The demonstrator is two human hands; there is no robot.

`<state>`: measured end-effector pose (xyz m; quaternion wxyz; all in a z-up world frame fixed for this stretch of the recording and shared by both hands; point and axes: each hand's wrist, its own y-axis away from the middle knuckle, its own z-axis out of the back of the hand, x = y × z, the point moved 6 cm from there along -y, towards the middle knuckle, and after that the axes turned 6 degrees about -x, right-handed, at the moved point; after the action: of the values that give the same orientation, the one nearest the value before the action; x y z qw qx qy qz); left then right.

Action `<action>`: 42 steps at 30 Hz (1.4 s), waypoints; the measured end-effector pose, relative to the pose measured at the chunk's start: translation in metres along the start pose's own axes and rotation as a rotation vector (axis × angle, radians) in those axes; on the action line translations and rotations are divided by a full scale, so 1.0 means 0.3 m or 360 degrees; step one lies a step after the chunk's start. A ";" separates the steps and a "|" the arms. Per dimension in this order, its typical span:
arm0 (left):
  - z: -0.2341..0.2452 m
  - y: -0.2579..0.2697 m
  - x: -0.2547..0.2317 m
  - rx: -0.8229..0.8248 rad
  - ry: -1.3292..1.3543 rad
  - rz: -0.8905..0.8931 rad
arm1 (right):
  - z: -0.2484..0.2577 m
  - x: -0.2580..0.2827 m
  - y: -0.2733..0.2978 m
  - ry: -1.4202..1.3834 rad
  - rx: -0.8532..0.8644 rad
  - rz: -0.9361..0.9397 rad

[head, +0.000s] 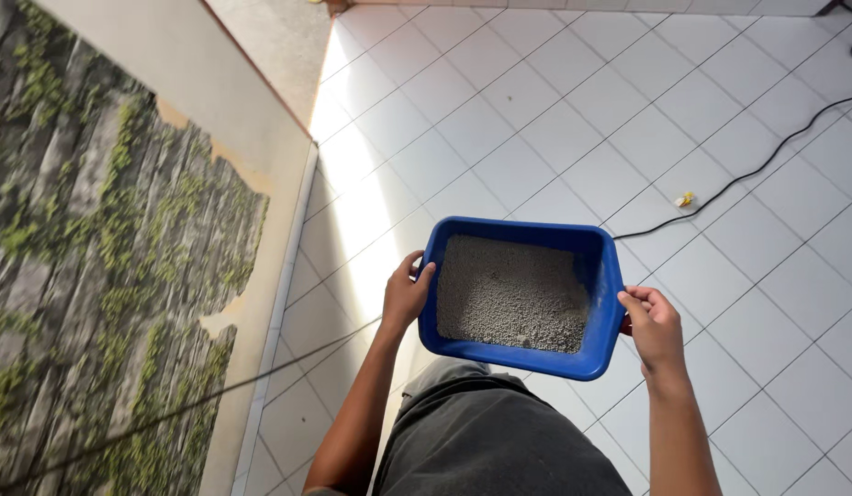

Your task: The person sweeps a tiled floor using a green broom, moving debris toward a corner. They then pick up a blue litter box containing grey granular material and carry it out of the room through a wooden door into an outdoor area.

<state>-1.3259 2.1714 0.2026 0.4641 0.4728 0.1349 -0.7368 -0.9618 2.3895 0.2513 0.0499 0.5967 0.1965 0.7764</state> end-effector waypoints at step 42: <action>0.032 -1.985 -0.671 -0.0691 0.0006 0.0521 | -1.697 1.239 -2.164 0.0861 0.0732 0.0648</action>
<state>-1.7899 2.5947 0.2301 0.6673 0.3792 0.2124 -0.6048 -1.6507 2.9763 0.2444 -0.2930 0.3933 0.2488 0.8352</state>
